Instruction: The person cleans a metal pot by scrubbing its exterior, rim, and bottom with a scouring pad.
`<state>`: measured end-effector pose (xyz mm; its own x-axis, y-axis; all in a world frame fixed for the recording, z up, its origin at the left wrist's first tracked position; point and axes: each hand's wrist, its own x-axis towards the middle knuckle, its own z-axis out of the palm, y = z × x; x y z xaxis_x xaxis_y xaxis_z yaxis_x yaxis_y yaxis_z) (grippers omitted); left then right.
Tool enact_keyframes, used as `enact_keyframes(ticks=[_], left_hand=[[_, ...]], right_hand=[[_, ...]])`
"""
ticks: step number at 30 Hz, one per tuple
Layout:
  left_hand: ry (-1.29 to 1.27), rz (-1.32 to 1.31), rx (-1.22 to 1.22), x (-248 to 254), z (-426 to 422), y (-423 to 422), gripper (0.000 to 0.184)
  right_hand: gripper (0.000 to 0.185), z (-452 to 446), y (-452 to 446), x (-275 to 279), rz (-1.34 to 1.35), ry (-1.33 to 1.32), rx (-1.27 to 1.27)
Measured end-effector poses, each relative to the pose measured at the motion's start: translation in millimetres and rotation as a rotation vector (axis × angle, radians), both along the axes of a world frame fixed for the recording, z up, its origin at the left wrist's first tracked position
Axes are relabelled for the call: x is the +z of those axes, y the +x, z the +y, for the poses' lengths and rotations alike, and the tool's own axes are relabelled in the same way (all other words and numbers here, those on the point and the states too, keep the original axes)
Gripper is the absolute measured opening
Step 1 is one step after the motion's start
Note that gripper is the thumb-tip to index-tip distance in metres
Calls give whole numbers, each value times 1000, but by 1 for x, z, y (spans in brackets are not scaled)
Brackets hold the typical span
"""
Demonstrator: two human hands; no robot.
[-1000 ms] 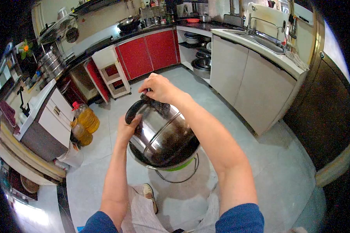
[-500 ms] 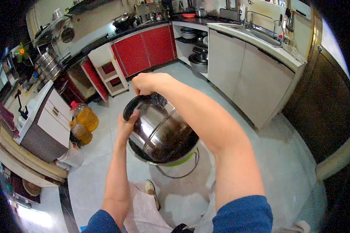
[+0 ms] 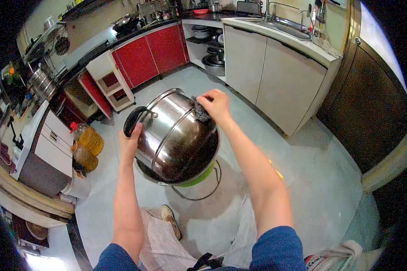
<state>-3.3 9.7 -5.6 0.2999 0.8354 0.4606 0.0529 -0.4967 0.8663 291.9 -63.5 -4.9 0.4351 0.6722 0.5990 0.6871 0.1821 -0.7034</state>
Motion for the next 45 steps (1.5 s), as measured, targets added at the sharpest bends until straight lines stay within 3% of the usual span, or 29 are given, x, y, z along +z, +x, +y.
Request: enact_keyframes(ticks=[5,7,9,11,14,15,18,21,25,28,30,33,36,39,42,45], left_hand=[[-21,15,39,6,-9,2,22],[-26,33,48,6,-9,3,22],[33,4,55,2,-5,5,23],[22,7,69,1,-2,4,23],[14,3,71,2,-2,3,24],[16,-6,67,3,-3,3,24],[48,-20,97,6,-12,4,25],[10,-16,78,6,-13,4,24],[25,-12,69,1,1,0,23],[36,-61,97,-5,8,-2,21],[-10,-81,100,-7,12,-5,20],[-31,-69,121,-3,7,-4,21],[-71,-67,134,2,1,-1,22],[5,18,153,10,-9,-3,23],[-3,-50,97,5,-4,-6,25],[5,-115,88,-3,0,-6,26]], right_hand=[[43,-32,-31,-16,-189,100,-51],[41,-45,-49,-6,-190,75,-26],[28,-56,-80,3,-297,229,102],[18,-67,-124,5,-530,300,207],[20,-72,-158,-13,-757,334,250],[20,-68,-149,-8,-760,340,245],[19,-51,-98,6,-406,335,112],[26,-20,-32,-38,122,204,-73],[28,-29,-28,-56,313,187,-211],[26,-52,-72,-28,-3,334,-92],[28,-65,-98,-14,-245,470,139],[30,-73,-118,-6,-566,482,296],[31,-55,-83,-7,-348,504,117],[24,-32,-47,-35,212,320,-129],[24,-36,-40,-38,187,216,-119],[18,-43,-76,-3,-217,355,109]])
